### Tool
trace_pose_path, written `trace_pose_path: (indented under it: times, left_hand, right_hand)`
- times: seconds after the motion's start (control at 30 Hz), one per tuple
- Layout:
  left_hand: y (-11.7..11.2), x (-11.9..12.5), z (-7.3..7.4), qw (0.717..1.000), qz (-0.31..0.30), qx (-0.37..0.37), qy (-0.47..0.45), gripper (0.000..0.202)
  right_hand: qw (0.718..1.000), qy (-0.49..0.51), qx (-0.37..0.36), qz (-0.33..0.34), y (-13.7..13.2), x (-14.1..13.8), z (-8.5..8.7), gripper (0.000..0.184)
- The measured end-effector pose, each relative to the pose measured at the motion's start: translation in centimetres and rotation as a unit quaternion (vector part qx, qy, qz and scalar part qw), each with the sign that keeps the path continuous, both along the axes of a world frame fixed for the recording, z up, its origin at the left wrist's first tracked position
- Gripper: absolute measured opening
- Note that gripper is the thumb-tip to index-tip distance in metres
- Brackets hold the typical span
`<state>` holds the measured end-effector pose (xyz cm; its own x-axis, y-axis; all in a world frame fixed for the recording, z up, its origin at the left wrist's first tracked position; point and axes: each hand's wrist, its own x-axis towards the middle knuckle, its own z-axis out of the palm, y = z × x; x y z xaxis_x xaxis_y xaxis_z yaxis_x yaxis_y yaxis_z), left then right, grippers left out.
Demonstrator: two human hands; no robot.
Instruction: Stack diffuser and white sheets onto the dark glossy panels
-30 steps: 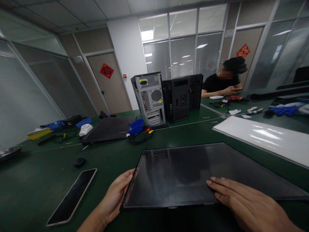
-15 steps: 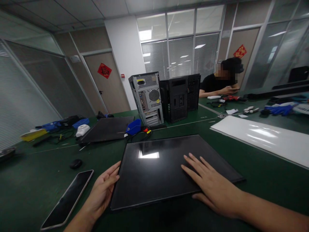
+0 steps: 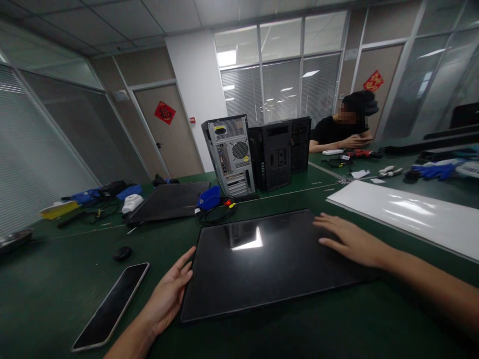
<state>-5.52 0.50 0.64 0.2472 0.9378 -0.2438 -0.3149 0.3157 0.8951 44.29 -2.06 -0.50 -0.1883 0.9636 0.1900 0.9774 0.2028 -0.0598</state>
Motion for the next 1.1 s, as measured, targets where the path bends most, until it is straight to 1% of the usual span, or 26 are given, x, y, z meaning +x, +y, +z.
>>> trace_pose_path:
  times: [0.07, 0.13, 0.2, 0.23, 0.27, 0.33, 0.43, 0.5, 0.57, 0.7, 0.8, 0.87, 0.93, 1.03, 1.1]
  left_hand:
    - [-0.1, 0.5, -0.1, 0.999, 0.029, 0.006, 0.014, 0.07]
    - [-0.1, 1.0, -0.1, 0.998, 0.058, 0.004, 0.035, 0.067]
    - [-0.1, 1.2, -0.1, 0.997, 0.058, -0.009, 0.05, 0.066]
    - [-0.1, 1.2, -0.1, 0.997, 0.047, -0.019, 0.053, 0.065]
    - [-0.1, 1.2, -0.2, 0.998, 0.033, -0.029, 0.054, 0.065]
    - [0.0, 1.1, -0.3, 0.997, 0.014, -0.043, 0.058, 0.062]
    - [0.3, 1.1, -0.8, 0.995, 0.028, -0.048, 0.078, 0.06]
    - [0.5, 1.3, -1.0, 0.994, 0.046, -0.044, 0.087, 0.06]
    - [0.7, 1.4, -1.0, 0.992, 0.068, -0.045, 0.097, 0.06]
    - [0.5, 1.2, -0.5, 0.986, 0.101, -0.054, 0.124, 0.06]
    - [0.3, 0.8, -0.1, 0.985, 0.1, -0.063, 0.123, 0.06]
    - [0.3, 0.7, -0.1, 0.987, 0.087, -0.068, 0.116, 0.061]
    - [0.2, 0.6, -0.1, 0.988, 0.076, -0.065, 0.115, 0.061]
    - [0.1, 0.7, 0.1, 0.987, 0.065, -0.057, 0.137, 0.058]
    - [-0.1, 0.9, 0.4, 0.985, 0.066, -0.05, 0.152, 0.057]
  right_hand:
    - [0.994, -0.007, 0.047, -0.103, 1.1, 5.1, -1.3, 0.066]
    - [0.978, -0.008, 0.077, -0.196, 1.2, 9.8, -2.4, 0.071]
    - [0.953, -0.004, 0.086, -0.292, 0.6, 13.5, -3.4, 0.079]
    - [0.942, 0.0, 0.081, -0.325, 0.2, 14.8, -3.8, 0.082]
    - [0.935, 0.004, 0.071, -0.347, -0.1, 15.9, -4.1, 0.083]
    - [0.933, 0.011, 0.046, -0.358, -0.4, 17.1, -4.6, 0.08]
    - [0.936, 0.011, 0.032, -0.351, -0.3, 17.2, -4.9, 0.072]
    - [0.937, 0.01, 0.035, -0.347, -0.3, 16.6, -4.7, 0.069]
    - [0.939, 0.015, 0.039, -0.342, -0.5, 15.7, -4.0, 0.068]
    - [0.944, 0.022, 0.063, -0.322, -1.5, 13.1, -1.9, 0.069]
    - [0.952, 0.022, 0.093, -0.291, -2.0, 9.9, -0.2, 0.07]
    - [0.962, 0.022, 0.112, -0.247, -2.0, 7.0, 0.7, 0.068]
    - [0.976, 0.025, 0.119, -0.181, -2.0, 3.5, 1.1, 0.063]
    - [0.992, 0.031, 0.098, -0.068, -2.2, -2.3, 0.8, 0.057]
    - [0.997, 0.037, 0.066, 0.006, -2.7, -5.8, 0.3, 0.055]
